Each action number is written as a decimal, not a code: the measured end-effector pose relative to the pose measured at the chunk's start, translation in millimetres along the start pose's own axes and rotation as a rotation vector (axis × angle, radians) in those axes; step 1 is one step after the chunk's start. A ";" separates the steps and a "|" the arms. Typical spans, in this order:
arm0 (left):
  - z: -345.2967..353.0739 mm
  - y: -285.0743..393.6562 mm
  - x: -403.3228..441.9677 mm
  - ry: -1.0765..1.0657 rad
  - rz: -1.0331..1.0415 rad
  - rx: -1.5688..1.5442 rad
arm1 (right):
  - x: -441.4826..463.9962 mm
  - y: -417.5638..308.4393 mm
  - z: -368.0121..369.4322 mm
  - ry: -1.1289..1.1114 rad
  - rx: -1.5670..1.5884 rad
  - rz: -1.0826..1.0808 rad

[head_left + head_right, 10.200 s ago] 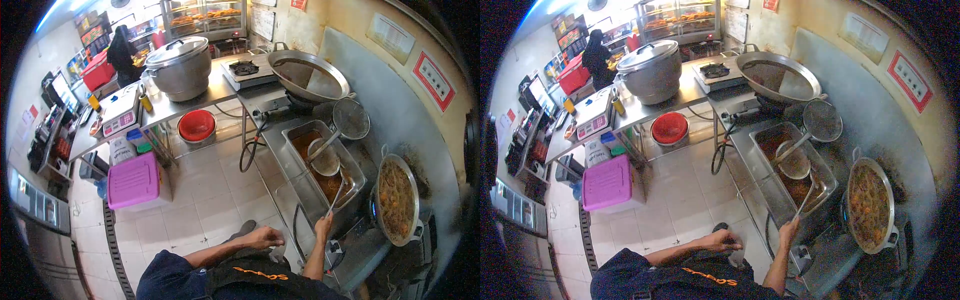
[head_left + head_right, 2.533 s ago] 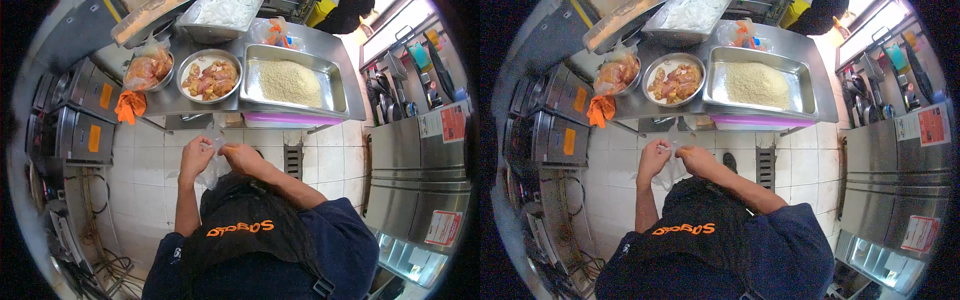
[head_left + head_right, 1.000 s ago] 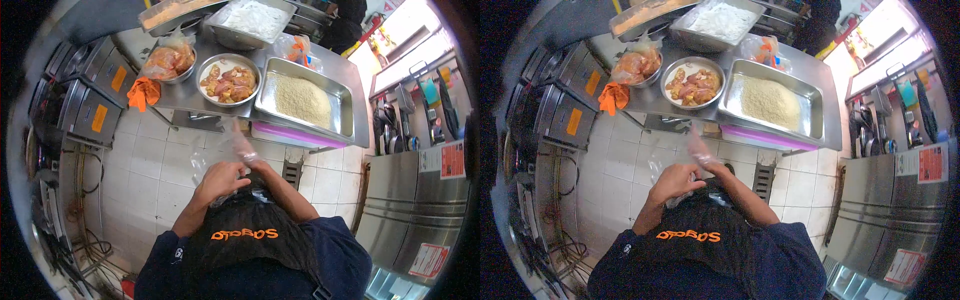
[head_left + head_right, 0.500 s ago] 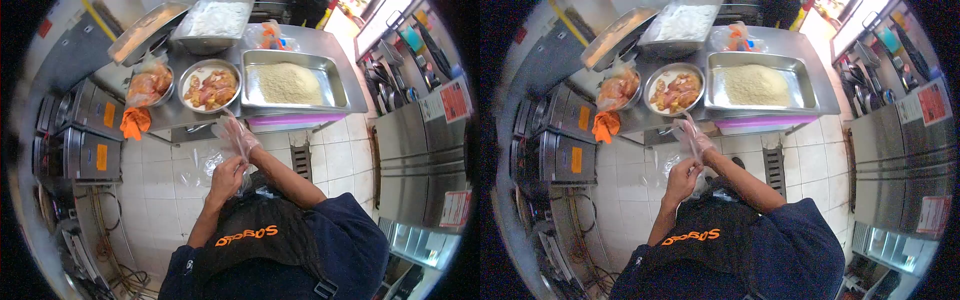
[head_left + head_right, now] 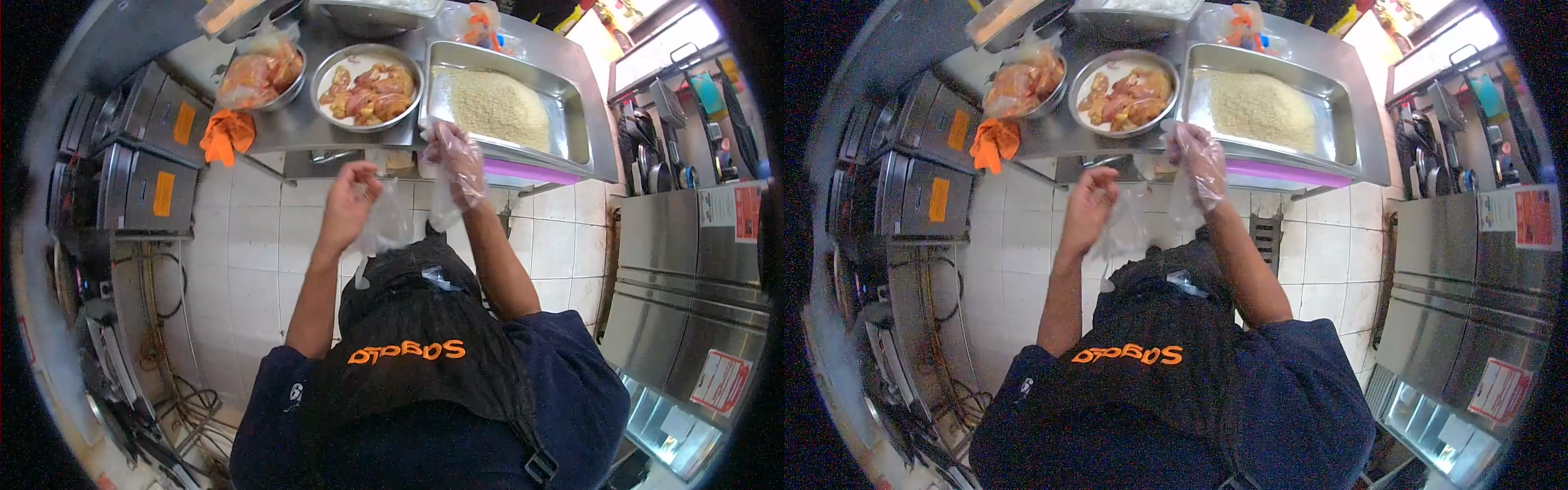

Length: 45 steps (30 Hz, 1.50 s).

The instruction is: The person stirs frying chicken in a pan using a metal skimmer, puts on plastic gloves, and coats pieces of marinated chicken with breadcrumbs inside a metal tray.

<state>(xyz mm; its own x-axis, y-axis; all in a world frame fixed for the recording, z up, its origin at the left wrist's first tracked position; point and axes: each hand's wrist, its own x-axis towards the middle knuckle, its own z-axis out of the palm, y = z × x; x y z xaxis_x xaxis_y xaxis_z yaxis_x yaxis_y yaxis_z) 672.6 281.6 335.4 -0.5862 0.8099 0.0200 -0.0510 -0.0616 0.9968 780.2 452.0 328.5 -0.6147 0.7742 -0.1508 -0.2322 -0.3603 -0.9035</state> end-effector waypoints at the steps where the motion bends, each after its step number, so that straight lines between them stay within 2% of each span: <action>1: -7.2 5.8 2.0 0.015 0.000 0.003 | -4.4 -10.2 3.0 -0.014 0.000 0.008; 3: -18.5 15.9 4.4 0.113 -0.043 0.003 | -18.4 -26.2 11.5 -0.114 -0.203 0.015; 4: -21.6 15.7 4.8 0.128 -0.042 0.006 | -22.6 -30.1 18.7 -0.129 -0.202 0.020; 6: -25.8 14.3 4.3 0.057 0.022 0.079 | -31.6 -30.8 32.5 -0.235 -0.345 0.166; 7: -23.3 15.7 4.0 0.065 0.020 0.081 | -36.3 -20.0 36.6 -0.276 -0.476 0.100; 8: -18.1 18.0 3.8 0.081 0.074 0.095 | -37.3 -13.3 40.1 -0.283 -0.475 0.105; 10: -16.0 25.1 1.8 0.099 0.124 0.109 | -40.4 -2.5 43.7 -0.427 -0.989 -0.133; 12: -17.3 33.0 1.4 0.295 0.173 0.515 | -34.1 1.9 42.7 -0.403 -0.987 -0.149; 14: -25.1 35.4 -2.3 0.371 0.162 0.601 | -28.3 -1.8 40.0 -0.257 -1.110 -0.105; 16: -27.3 39.9 -8.1 0.442 0.149 0.687 | -23.5 2.4 36.3 -0.268 -1.121 -0.141; 18: -21.6 49.0 -19.9 0.305 0.160 0.781 | -26.4 2.3 34.7 -0.308 -1.132 -0.152; 21: 3.3 70.1 -40.8 0.200 0.172 0.679 | -29.3 2.8 34.4 -0.320 -1.096 -0.168; 23: 18.2 69.8 -46.3 -0.068 0.519 0.666 | -34.8 -0.6 36.5 -0.332 -1.090 -0.200; 24: 19.1 64.2 -44.5 -0.055 0.522 0.669 | -37.8 -3.0 40.0 -0.347 -1.079 -0.234; 27: 13.4 33.4 -40.2 -0.084 0.216 0.773 | -45.7 -5.4 47.6 -0.373 -1.091 -0.288; 29: 3.8 14.0 -38.0 -0.076 0.178 0.805 | -48.7 1.7 45.3 -0.385 -1.060 -0.378; 31: -0.7 -6.0 -36.0 -0.081 0.142 0.831 | -51.8 8.5 43.5 -0.395 -1.023 -0.363; 33: 0.0 -23.4 -37.8 -0.123 -0.084 1.028 | -60.0 3.2 48.5 -0.471 -1.016 -0.301; 34: 1.2 -27.9 -37.1 -0.129 -0.080 1.028 | -61.5 10.6 48.3 -0.463 -1.017 -0.301; 36: 2.6 -32.8 -32.8 -0.158 0.144 0.759 | -60.5 29.2 44.9 -0.475 -1.059 -0.525; 38: 4.2 -34.2 -34.0 -0.151 0.155 0.674 | -65.5 17.9 45.1 -0.516 -1.034 -0.459; 40: 2.9 -40.2 -32.1 -0.139 0.174 0.593 | -65.5 13.3 44.5 -0.647 -1.029 -0.370; 42: -2.2 -73.2 -36.9 -0.240 0.076 0.624 | -69.4 19.1 45.5 -0.667 -1.066 -0.399; 43: -11.5 -113.8 -41.0 -0.213 0.383 0.835 | -72.0 22.8 46.1 -0.716 -1.076 -0.467; 44: -13.8 -105.1 -35.1 -0.216 0.390 0.838 | -74.2 26.9 46.8 -0.765 -1.085 -0.536; 45: -15.9 -96.8 -27.4 -0.253 0.397 0.779 | -77.3 32.0 46.6 -0.725 -1.402 -1.035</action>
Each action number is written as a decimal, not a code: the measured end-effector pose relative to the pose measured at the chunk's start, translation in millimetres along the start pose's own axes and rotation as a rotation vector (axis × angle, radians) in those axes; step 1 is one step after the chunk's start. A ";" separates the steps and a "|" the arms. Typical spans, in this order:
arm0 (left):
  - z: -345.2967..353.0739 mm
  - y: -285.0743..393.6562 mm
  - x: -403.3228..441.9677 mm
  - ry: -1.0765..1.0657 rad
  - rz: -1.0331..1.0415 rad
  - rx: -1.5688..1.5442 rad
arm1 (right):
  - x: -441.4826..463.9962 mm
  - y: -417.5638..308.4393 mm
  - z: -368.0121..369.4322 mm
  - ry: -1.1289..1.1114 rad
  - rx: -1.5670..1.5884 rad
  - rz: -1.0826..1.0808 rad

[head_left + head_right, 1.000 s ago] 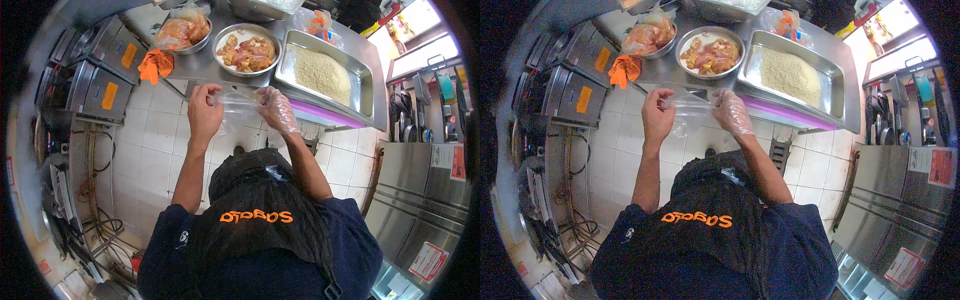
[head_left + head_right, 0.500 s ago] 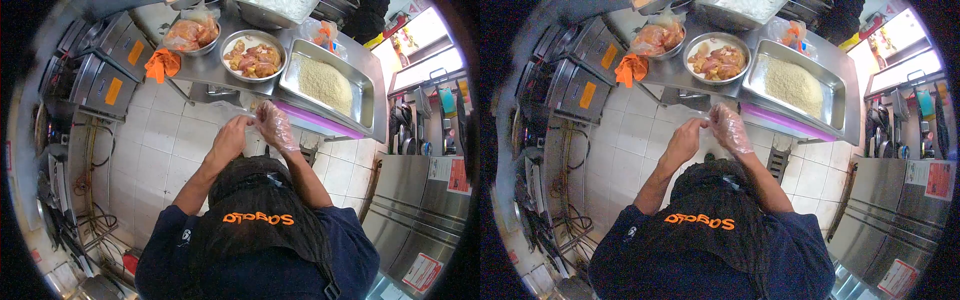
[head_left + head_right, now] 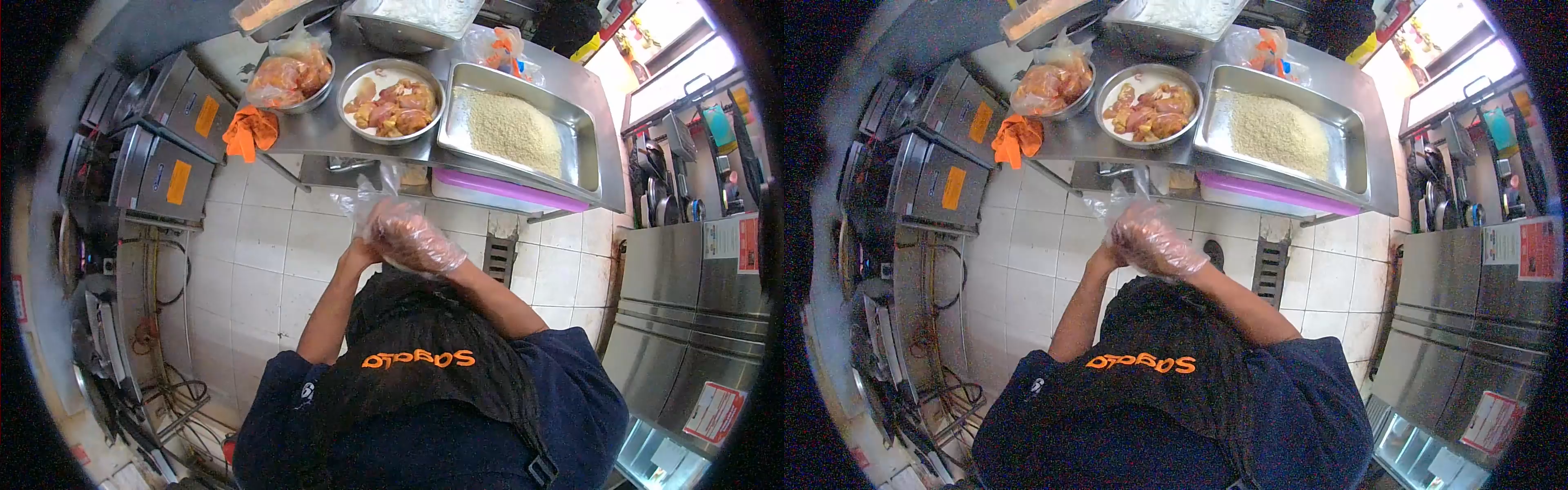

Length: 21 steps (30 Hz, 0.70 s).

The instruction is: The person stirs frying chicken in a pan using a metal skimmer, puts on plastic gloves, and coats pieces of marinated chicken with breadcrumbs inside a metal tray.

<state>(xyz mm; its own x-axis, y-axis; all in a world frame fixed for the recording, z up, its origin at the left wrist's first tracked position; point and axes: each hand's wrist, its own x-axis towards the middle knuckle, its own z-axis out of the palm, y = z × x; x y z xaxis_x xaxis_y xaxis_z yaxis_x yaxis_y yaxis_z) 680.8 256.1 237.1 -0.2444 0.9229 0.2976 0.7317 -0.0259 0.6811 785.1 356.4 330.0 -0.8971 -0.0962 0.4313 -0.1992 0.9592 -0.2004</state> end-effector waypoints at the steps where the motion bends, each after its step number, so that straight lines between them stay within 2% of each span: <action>1: -7.0 -0.7 8.1 -0.017 0.022 -0.061 | 2.1 -5.2 -4.7 0.003 -0.003 0.003; 3: -10.5 -11.8 14.0 -0.037 0.047 -0.143 | 11.1 -16.9 -24.8 0.128 0.588 0.189; 5: -21.2 -1.6 21.7 0.346 -0.336 -0.942 | 12.8 -23.2 -30.7 0.167 0.527 0.241; 6: -27.0 5.5 25.7 0.539 -0.537 -1.337 | 12.4 -25.1 -30.5 0.219 0.528 0.355; 7: -37.9 20.8 32.2 0.533 -0.537 -1.339 | 12.2 -25.9 -30.5 0.270 0.527 0.469; 9: -59.2 52.8 44.3 0.716 -0.578 -1.612 | 18.5 -25.5 -34.7 0.227 0.473 0.509; 12: -55.1 52.3 44.9 0.649 -0.470 -1.771 | 22.8 -23.0 -29.2 0.288 0.417 0.497; 14: -50.8 51.8 43.8 0.653 -0.384 -1.828 | 17.9 -14.2 -15.5 0.231 0.530 0.412; 17: -46.2 50.6 38.8 0.683 -0.424 -1.723 | 12.8 -9.4 -8.5 0.184 0.553 0.391; 21: -42.6 45.3 34.7 0.644 -0.454 -1.751 | 11.7 -15.6 -9.9 0.127 0.580 0.368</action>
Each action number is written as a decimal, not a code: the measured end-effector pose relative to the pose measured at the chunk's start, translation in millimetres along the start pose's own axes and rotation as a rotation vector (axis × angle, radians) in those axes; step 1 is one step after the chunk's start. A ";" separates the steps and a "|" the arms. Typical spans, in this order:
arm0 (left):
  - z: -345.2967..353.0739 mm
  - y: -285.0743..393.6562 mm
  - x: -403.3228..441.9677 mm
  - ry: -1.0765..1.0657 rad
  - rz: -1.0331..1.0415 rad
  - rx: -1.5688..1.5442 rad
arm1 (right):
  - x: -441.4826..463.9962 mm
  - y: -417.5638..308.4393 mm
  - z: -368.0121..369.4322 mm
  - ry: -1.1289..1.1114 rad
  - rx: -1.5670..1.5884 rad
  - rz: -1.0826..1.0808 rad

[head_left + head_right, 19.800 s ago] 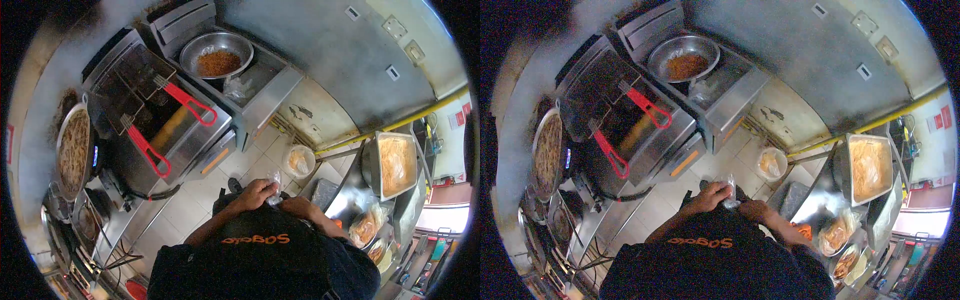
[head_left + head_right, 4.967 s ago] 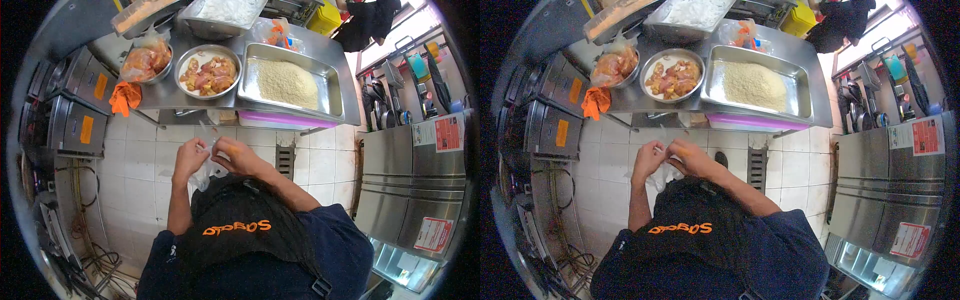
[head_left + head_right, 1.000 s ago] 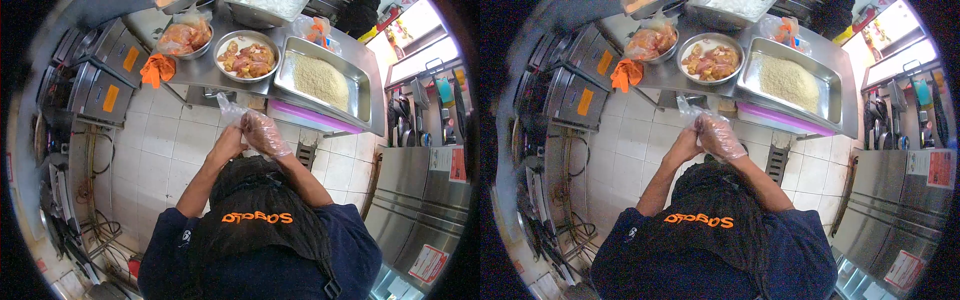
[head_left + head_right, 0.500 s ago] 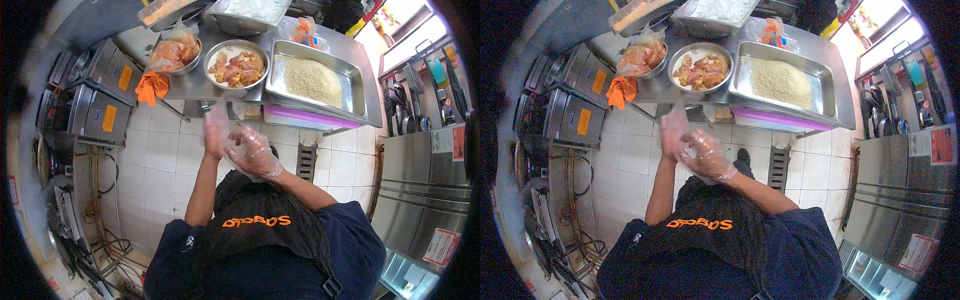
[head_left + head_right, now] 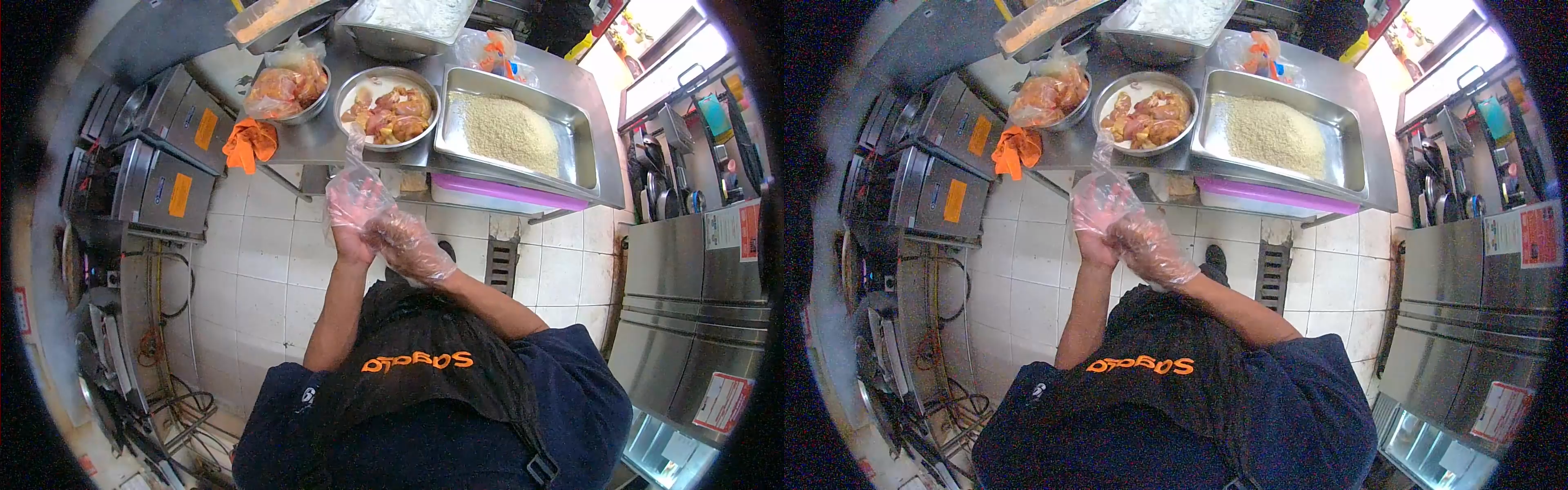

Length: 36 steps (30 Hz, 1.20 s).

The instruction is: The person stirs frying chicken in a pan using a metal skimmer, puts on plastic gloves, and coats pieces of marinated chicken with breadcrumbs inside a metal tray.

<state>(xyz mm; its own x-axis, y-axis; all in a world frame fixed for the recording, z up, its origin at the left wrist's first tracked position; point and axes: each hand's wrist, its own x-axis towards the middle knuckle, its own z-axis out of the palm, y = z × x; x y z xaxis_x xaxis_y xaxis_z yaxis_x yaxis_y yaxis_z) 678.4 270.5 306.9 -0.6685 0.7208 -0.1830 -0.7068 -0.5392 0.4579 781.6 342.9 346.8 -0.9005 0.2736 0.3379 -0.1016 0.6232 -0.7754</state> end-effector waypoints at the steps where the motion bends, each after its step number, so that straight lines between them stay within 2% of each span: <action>1: 0.1 0.7 0.2 0.025 -0.016 -0.022 | -0.3 -2.4 0.6 0.005 -0.011 -0.015; 8: -6.7 9.9 5.0 0.084 -0.109 -0.006 | -7.3 -0.7 4.6 -0.007 -0.038 -0.201; 12: -24.9 8.8 15.0 0.050 -0.156 -0.018 | -8.8 -4.2 1.9 -0.061 0.001 -0.142; 14: -32.8 4.0 20.2 0.022 -0.274 -0.146 | -12.4 -3.8 2.5 -0.099 0.027 -0.092; 17: -35.1 -6.4 16.5 -0.073 -0.385 -0.056 | -17.0 3.7 5.0 -0.141 0.015 -0.095; 18: -33.0 -8.5 12.9 -0.094 -0.378 -0.047 | -23.1 18.6 13.6 -0.218 0.032 -0.018; 20: -26.6 -10.0 9.3 -0.061 -0.501 -0.017 | -22.1 18.2 12.1 -0.114 0.078 -0.078; 22: -38.5 -13.5 16.0 -0.208 -0.705 -0.450 | -19.0 12.0 5.5 -0.159 -0.009 -0.084; 23: -37.1 -15.3 14.8 -0.138 -0.680 -0.019 | -17.9 8.0 3.1 -0.117 0.004 -0.083; 24: -38.3 -15.4 13.5 -0.137 -0.681 -0.021 | -18.2 5.3 -0.4 -0.118 0.004 -0.081; 26: -34.9 -12.6 11.4 -0.349 -0.728 0.272 | -14.3 -8.4 -12.5 -0.190 0.178 -0.023; 28: -28.3 -8.6 12.4 -0.318 -0.755 0.248 | -17.0 -3.6 -9.6 -0.203 0.167 0.012; 30: -2.6 1.1 5.9 -0.196 -0.744 0.496 | -19.8 6.3 -4.2 -0.213 0.154 0.043; 34: -26.7 -10.9 18.9 -0.141 -0.825 0.509 | -17.7 4.2 -6.1 -0.250 0.184 0.140; 36: -41.7 -28.0 28.0 -0.005 -0.561 0.535 | -17.5 -1.9 -13.2 -0.270 0.218 0.183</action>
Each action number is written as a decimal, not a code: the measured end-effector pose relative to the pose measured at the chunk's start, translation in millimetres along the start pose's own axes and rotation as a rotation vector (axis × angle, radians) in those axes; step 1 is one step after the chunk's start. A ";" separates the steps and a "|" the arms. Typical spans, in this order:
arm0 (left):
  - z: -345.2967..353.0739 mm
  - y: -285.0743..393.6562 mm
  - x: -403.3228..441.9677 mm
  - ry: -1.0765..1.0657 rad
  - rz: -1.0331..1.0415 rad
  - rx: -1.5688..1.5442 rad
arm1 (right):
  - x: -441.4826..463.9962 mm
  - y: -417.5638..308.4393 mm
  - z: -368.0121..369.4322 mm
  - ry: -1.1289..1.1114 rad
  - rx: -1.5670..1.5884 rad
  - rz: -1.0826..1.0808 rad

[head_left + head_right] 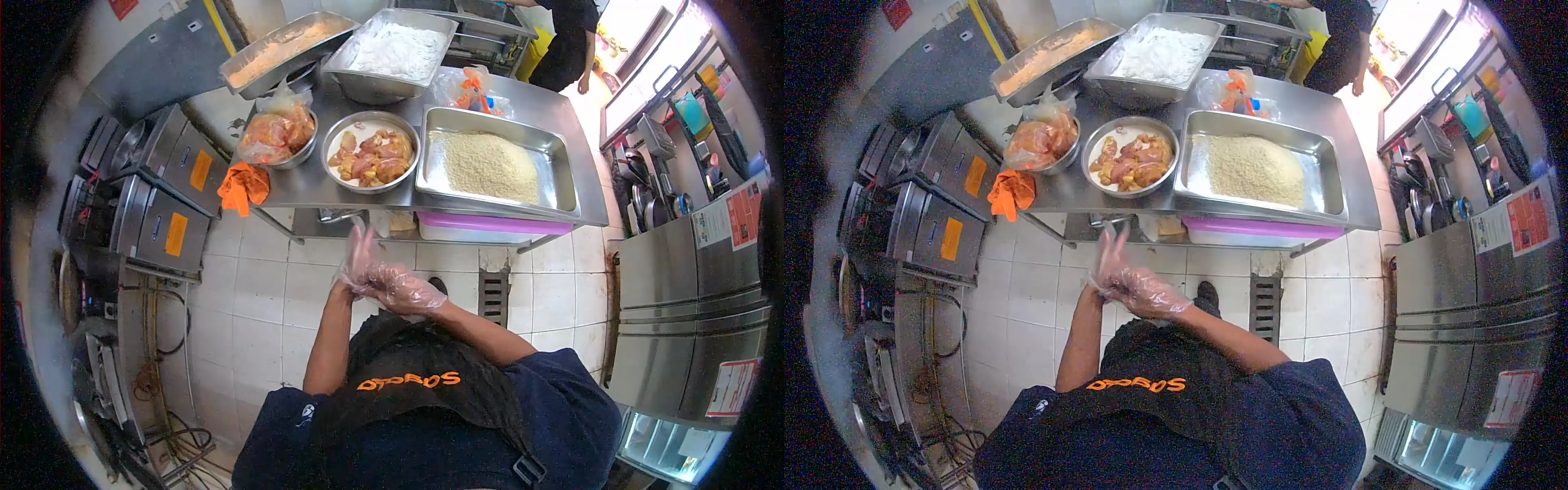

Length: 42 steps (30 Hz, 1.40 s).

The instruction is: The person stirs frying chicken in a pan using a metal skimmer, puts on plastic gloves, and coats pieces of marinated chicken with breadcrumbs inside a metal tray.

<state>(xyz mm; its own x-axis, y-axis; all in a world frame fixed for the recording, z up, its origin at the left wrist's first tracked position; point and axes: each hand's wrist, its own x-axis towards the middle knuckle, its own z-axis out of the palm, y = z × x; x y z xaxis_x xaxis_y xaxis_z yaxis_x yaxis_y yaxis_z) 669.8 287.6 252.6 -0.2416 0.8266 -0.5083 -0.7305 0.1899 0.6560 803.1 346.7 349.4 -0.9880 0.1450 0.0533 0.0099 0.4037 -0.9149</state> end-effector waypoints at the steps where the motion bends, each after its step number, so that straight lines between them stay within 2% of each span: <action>1: 5.5 1.9 -4.0 0.111 0.145 -0.001 | 0.0 -1.3 0.1 0.000 -0.008 0.001; 2: 8.4 4.3 -5.0 0.116 0.147 -0.005 | 0.9 -1.9 1.1 -0.003 -0.015 -0.001; 4: 13.3 14.4 -5.2 0.098 0.256 -0.341 | 0.3 -1.8 2.9 0.023 -0.065 -0.030; 6: 20.3 24.6 -7.8 0.112 0.289 -0.348 | 1.0 -3.4 3.3 0.054 -0.117 -0.058; 8: 29.1 32.9 -9.9 0.123 0.316 -0.357 | -0.1 -9.1 1.5 0.021 0.044 0.077; 10: 33.7 38.4 -10.5 0.153 0.543 -0.377 | 1.4 -6.8 -0.6 -0.001 0.050 0.103; 11: 34.2 40.7 -7.9 0.161 0.542 -0.377 | 2.4 -5.4 -1.5 -0.023 0.054 0.125; 13: 31.5 48.3 -4.8 0.174 0.734 -0.308 | 0.9 -1.5 -2.7 -0.046 0.044 0.101; 14: 20.6 52.3 4.6 0.183 0.744 -0.297 | 3.7 1.2 -4.1 -0.055 0.026 0.070; 16: 6.7 61.3 18.3 0.093 0.960 -0.152 | 4.4 6.1 -0.6 -0.140 0.140 0.114; 17: 14.2 67.8 6.8 0.184 0.791 -0.322 | 1.8 5.2 0.6 -0.205 0.082 0.063; 18: 3.0 70.4 10.3 0.176 0.780 -0.314 | -0.5 5.1 0.7 -0.263 0.023 0.018; 20: -10.9 79.9 15.1 0.116 0.916 -0.301 | -2.7 23.9 -2.6 -0.176 0.070 0.023; 21: -4.2 80.3 8.9 0.261 0.876 -0.291 | -0.1 34.7 -11.5 -0.091 0.127 0.094; 22: -2.7 75.8 9.4 0.247 0.852 -0.291 | 2.1 44.9 -20.1 -0.003 0.187 0.165; 24: -2.8 71.5 10.6 0.224 0.713 -0.074 | 1.2 65.8 -41.8 0.177 0.152 0.181; 25: 9.5 66.2 13.5 0.299 0.657 0.095 | -0.3 67.9 -56.0 0.266 0.236 0.230; 26: 17.9 58.3 24.0 0.291 0.647 0.102 | -1.7 78.0 -70.0 0.278 0.240 0.235; 28: 35.8 36.8 49.5 0.219 0.649 0.594 | -8.9 107.9 -99.5 0.429 0.242 0.237; 30: 79.3 35.4 62.7 0.124 0.622 0.918 | -19.4 131.4 -134.9 0.610 0.013 0.212; 31: 96.7 39.2 69.5 0.114 0.609 0.924 | -22.2 141.6 -154.5 0.672 -0.049 0.322; 33: 122.7 48.0 88.8 -0.036 0.788 1.351 | -26.3 169.3 -199.8 0.779 -0.189 0.474; 34: 124.9 47.7 109.2 -0.049 0.779 1.356 | -28.0 189.4 -225.3 0.823 -0.268 0.515; 36: 115.5 34.7 157.3 -0.040 1.030 1.683 | -30.3 232.2 -270.7 0.991 -0.271 0.506; 38: 112.8 32.8 184.6 -0.030 1.030 1.742 | -22.3 258.8 -307.4 1.002 -0.336 0.575; 40: 116.0 32.5 193.3 -0.104 0.560 2.103 | -6.8 298.0 -330.7 0.995 -0.407 0.645; 42: 105.2 15.1 205.6 -0.041 0.602 2.006 | 14.0 355.1 -338.7 0.796 -0.719 0.687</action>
<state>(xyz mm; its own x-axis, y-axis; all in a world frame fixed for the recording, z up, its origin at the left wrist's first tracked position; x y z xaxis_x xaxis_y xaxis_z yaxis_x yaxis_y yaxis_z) 676.4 516.2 216.7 -0.0982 0.9933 -0.0606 0.9563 0.1110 0.2706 845.0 798.0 160.9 -0.3835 0.9170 0.1095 0.8083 0.3906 -0.4406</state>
